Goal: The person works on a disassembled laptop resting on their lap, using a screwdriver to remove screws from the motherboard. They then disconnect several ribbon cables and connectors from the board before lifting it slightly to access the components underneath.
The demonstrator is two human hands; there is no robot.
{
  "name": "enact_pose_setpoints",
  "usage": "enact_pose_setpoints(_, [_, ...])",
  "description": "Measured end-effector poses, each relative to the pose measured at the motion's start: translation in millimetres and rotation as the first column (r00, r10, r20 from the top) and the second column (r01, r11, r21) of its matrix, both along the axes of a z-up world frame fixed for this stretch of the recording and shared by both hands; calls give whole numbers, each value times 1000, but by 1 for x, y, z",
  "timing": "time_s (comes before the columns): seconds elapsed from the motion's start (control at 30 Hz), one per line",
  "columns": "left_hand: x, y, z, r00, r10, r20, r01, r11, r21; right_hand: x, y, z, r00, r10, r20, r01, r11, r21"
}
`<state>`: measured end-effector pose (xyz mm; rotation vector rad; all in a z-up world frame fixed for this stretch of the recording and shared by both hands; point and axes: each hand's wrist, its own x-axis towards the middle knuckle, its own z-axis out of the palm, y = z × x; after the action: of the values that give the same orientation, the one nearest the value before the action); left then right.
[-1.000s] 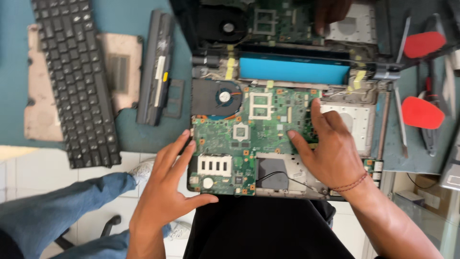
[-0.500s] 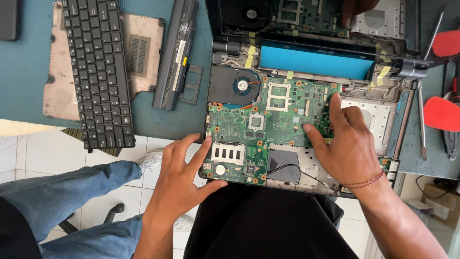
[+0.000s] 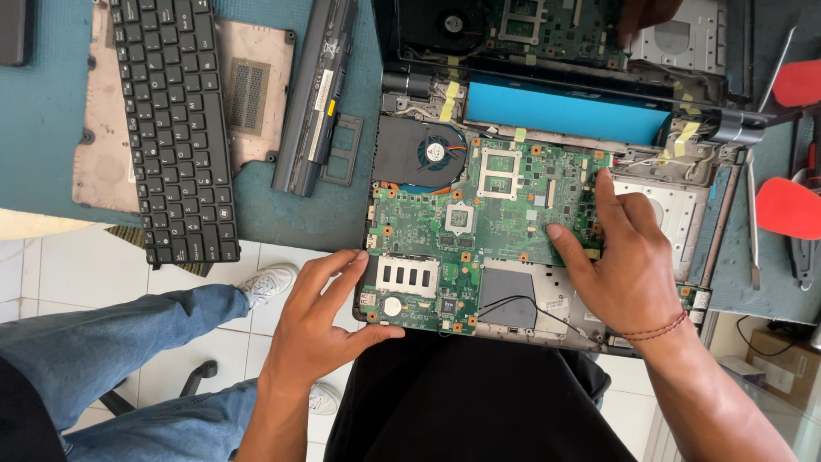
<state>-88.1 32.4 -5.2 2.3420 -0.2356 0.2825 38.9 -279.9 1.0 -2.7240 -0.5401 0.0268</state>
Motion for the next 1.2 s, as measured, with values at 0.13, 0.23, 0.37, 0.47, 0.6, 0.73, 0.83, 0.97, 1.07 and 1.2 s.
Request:
enact_pose_setpoints(0.13, [-1, -1, -4, 1000, 7, 13, -7, 999, -38, -1, -2, -2, 999, 12, 34, -13, 1000, 15])
enact_pose_setpoints(0.23, [-5, -5, -9, 997, 49, -57, -57, 986, -158, -2, -1, -4, 999, 1, 33, -1, 1000, 12])
enact_pose_setpoints(0.37, [-7, -7, -16, 991, 55, -121, -90, 946, -312, -2, -1, -5, 1000, -7, 30, 7, 1000, 9])
enact_pose_setpoints(0.47, [-8, -7, -19, 993, 34, -117, -76, 924, -375, -2, 1, 0, 999, -42, -10, 42, 999, 13])
enact_pose_setpoints(0.6, [-9, -13, -22, 991, 39, -128, -91, 894, -439, -1, -1, -2, 998, -53, -23, 53, 999, 9])
enact_pose_setpoints(0.73, [-11, -18, -26, 989, 74, -125, -131, 833, -537, 1, -3, -1, 994, -72, -86, 73, 997, 15])
enact_pose_setpoints(0.83, [-11, -16, -28, 990, 77, -120, -131, 825, -550, -1, -1, 1, 992, -84, -99, 87, 996, 34])
enact_pose_setpoints(0.97, [-10, -10, -29, 988, 42, -150, -112, 863, -493, -2, 0, 2, 995, -74, -69, 78, 995, 60])
enact_pose_setpoints(1.07, [-9, -5, -23, 985, 46, -168, -101, 939, -329, -2, 0, 3, 993, -83, -79, 88, 994, 59])
enact_pose_setpoints(1.2, [-6, -4, -20, 991, 20, -131, -60, 948, -313, -1, -2, 3, 993, -82, -83, 87, 995, 55])
